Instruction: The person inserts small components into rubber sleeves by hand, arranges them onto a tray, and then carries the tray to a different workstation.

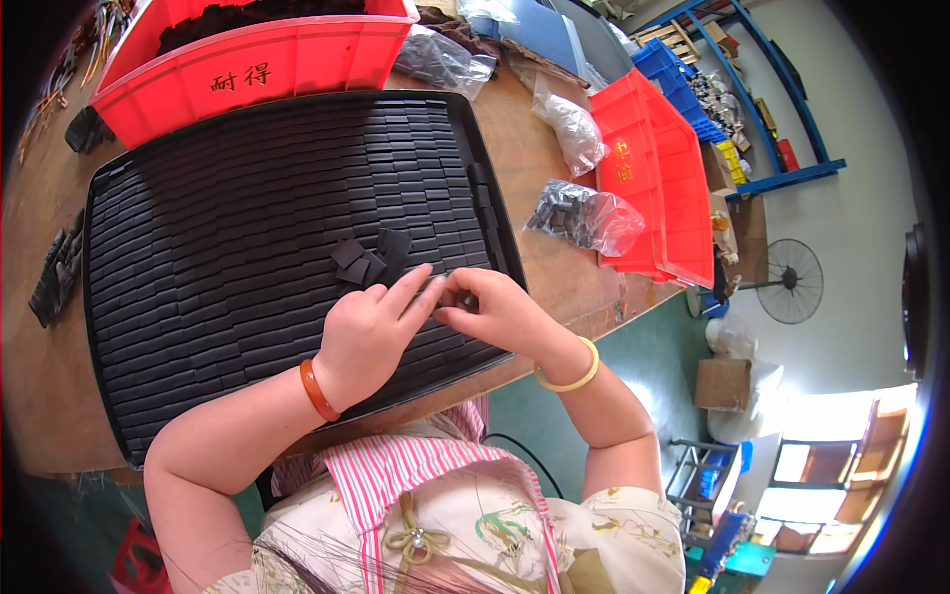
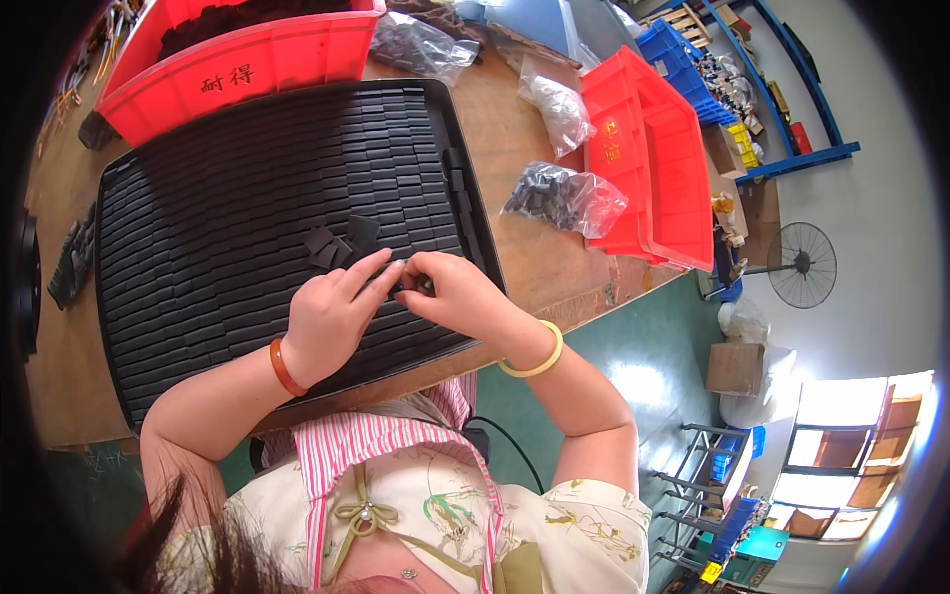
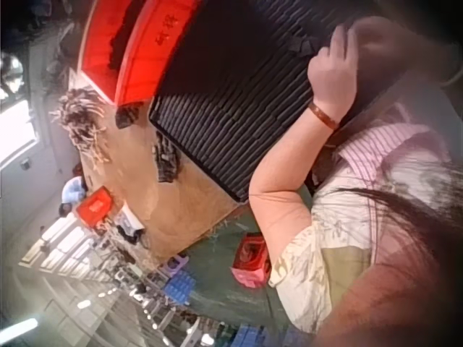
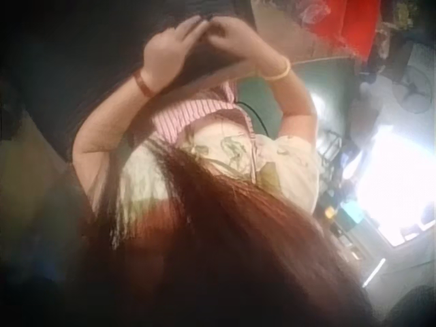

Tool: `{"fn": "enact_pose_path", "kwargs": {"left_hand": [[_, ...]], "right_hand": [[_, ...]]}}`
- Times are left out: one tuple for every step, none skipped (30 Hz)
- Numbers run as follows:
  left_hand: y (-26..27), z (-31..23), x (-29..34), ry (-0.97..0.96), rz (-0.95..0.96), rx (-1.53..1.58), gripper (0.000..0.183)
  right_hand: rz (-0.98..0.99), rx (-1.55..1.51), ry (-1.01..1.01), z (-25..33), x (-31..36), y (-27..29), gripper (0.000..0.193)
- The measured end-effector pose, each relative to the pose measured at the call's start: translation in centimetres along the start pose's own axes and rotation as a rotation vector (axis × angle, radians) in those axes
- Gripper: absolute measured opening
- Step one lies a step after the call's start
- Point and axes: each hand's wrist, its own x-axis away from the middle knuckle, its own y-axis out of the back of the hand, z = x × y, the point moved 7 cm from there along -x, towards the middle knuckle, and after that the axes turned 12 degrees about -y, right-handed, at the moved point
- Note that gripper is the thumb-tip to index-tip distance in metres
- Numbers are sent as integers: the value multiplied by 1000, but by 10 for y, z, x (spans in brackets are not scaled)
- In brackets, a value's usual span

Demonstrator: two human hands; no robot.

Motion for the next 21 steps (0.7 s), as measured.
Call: {"fn": "enact_pose_path", "kwargs": {"left_hand": [[5, -4, -3, -53, -3, -17, 44], [8, -8, -5, -105, -7, -34, 44], [7, -9, -4, -107, -7, -33, 44], [7, -11, -3, -122, -27, -32, 44], [7, -13, -2, -136, -47, -31, 43], [7, -13, -2, -135, -47, -31, 43], [9, -14, -4, -144, -58, -48, 42], [10, -16, -5, -153, -69, -65, 40], [11, -16, -5, -153, -69, -64, 40], [14, -16, -5, -149, -79, -59, 38], [16, -16, -5, -145, -89, -54, 35], [16, -16, -5, -144, -88, -54, 35], [16, -10, -5, -59, -124, 58, 31], [15, -4, -4, 27, -160, 170, 27], [14, -3, -3, 28, -160, 170, 27], [11, 1, -2, 73, -153, 231, 24], [8, 5, -1, 117, -146, 292, 21], [6, 6, -1, 118, -146, 293, 21], [5, 7, 0, 124, -173, 336, 18], [4, 8, 0, 130, -200, 380, 16], [3, 8, 0, 131, -199, 380, 16]], "right_hand": [[-2, -1, -1, -1, 1, 1, 20], [3, -2, 31, 0, 2, 2, 20], [8, -2, 65, 1, 2, 2, 20], [8, -3, 64, 2, 2, 2, 20], [38, -44, 49, 1, 2, 1, 20], [68, -85, 34, 1, 1, -1, 19], [67, -86, 33, 0, 2, 0, 19], [106, -183, -8, -4, 1, -1, 18], [145, -281, -49, -9, 1, -2, 17], [146, -281, -48, -11, 0, -4, 17], [161, -347, -57, -15, 0, -6, 18], [174, -412, -67, -17, -1, -7, 19], [175, -412, -67, -17, 0, -4, 19], [240, -595, -184, -24, 2, -3, 21], [304, -777, -303, -29, 4, -5, 24], [283, -905, -246, -27, 4, -3, 26], [283, -905, -247, -25, 6, -3, 26], [208, -827, -254, -25, 8, 2, 26], [133, -749, -260, -24, 9, 7, 26], [134, -750, -260, -23, 10, 7, 26], [128, -713, -281, -24, 11, 8, 28]]}}
